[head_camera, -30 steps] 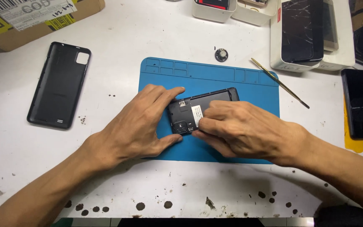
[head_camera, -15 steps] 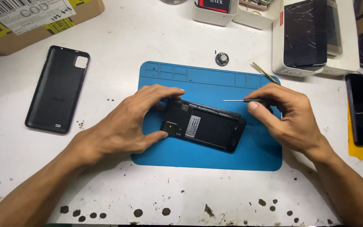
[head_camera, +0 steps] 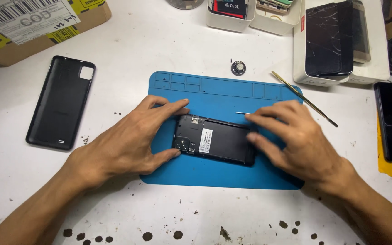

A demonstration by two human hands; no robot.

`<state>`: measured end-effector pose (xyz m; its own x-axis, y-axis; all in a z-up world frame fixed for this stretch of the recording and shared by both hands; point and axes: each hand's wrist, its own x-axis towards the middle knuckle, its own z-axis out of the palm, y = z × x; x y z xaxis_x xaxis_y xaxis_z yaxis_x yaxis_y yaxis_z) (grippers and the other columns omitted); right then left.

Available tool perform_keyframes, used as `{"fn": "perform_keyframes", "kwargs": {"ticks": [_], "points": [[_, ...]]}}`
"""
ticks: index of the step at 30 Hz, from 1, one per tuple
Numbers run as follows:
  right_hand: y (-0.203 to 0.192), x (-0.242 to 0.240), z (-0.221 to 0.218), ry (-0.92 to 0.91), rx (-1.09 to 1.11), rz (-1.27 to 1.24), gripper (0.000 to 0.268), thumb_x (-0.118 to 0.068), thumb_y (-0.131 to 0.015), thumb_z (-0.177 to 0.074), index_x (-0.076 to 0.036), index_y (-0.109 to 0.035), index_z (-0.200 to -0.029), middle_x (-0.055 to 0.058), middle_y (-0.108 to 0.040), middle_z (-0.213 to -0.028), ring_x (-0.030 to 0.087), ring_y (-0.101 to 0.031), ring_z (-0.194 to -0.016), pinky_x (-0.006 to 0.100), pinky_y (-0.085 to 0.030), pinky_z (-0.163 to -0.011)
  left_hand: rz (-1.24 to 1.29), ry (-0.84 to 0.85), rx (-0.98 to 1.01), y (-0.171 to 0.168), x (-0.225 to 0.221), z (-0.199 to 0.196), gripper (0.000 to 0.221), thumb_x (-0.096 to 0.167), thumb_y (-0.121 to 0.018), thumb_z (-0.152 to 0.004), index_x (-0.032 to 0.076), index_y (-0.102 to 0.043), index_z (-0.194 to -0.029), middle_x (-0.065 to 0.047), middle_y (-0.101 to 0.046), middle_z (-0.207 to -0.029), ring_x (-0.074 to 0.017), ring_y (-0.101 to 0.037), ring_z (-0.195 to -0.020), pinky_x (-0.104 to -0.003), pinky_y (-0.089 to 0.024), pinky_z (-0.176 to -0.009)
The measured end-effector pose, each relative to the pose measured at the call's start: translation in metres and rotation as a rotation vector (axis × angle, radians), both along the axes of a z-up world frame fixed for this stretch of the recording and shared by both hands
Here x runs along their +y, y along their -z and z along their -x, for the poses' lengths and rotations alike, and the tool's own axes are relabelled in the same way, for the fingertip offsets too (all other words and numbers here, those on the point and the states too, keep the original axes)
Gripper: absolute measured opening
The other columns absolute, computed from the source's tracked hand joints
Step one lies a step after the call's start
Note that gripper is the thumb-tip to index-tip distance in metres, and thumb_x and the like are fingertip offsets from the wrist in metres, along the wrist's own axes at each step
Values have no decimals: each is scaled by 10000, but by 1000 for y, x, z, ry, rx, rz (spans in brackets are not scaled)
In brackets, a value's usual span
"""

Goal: Disassembling a mobile phone to remove the battery and internal components using a screwdriver and prying tool.

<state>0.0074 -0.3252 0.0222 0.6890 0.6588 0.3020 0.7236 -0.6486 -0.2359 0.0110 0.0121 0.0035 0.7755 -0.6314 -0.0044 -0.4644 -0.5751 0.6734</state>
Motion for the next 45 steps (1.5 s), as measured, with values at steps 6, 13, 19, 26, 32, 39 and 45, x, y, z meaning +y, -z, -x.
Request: {"fn": "perform_keyframes", "kwargs": {"ticks": [6,13,19,26,32,39,45], "points": [[4,11,17,-5,49,75,573,-435,-821,-833,-91,-686,-1271,135,-678,-1241,324,-632,-1089,460,-544,-904,-46,55,-62,-4,0,-1,982,297,-854,-789,13,-326,-1567,-250,-512,-1377,-360,-499,-1292,-436,-508,-1015],[5,6,21,3,100,160,722,-510,-816,-814,-93,-613,-1367,150,-645,-1341,318,-640,-1162,429,-517,-789,-27,69,-146,-7,-9,2,893,265,-852,-798,-1,-398,-1519,-226,-602,-1261,-338,-541,-1183,-432,-543,-941],[12,3,11,14,288,21,824,-476,-906,-716,-80,-594,-1369,136,-633,-1295,303,-602,-1203,439,-475,-1052,-14,36,27,-14,-20,3,901,188,-849,-763,47,-373,-1515,-159,-529,-1335,-333,-474,-1230,-475,-444,-1017],[19,-2,9,42,520,-92,926,-397,-967,-674,-161,-544,-1463,108,-516,-1219,257,-582,-1144,377,-537,-1000,204,-168,286,-12,-28,7,778,144,-780,-807,151,-443,-1508,-67,-560,-1270,-201,-656,-942,-363,-581,-918],[9,5,7,176,692,-295,427,-278,-800,-827,-85,-735,-1202,28,-702,-958,136,-577,-851,286,-415,-745,382,-356,322,-16,-34,10,491,161,-770,-818,114,-644,-1291,-78,-825,-1075,-206,-803,-1068,-343,-674,-942],[12,7,5,294,809,-367,192,-249,-788,-860,-74,-849,-909,-23,-711,-649,69,-523,-516,224,-391,-460,368,-473,549,-23,-36,6,556,159,-835,-749,175,-602,-1254,-50,-860,-1012,-148,-819,-1035,-284,-684,-882],[10,0,-3,234,1020,-540,211,-90,-697,-930,67,-810,-1013,147,-785,-660,161,-632,-654,348,-608,-568,383,-280,450,-6,-26,9,241,87,-740,-872,-63,-738,-1060,-233,-799,-779,-258,-777,-715,-353,-661,-581]]}}
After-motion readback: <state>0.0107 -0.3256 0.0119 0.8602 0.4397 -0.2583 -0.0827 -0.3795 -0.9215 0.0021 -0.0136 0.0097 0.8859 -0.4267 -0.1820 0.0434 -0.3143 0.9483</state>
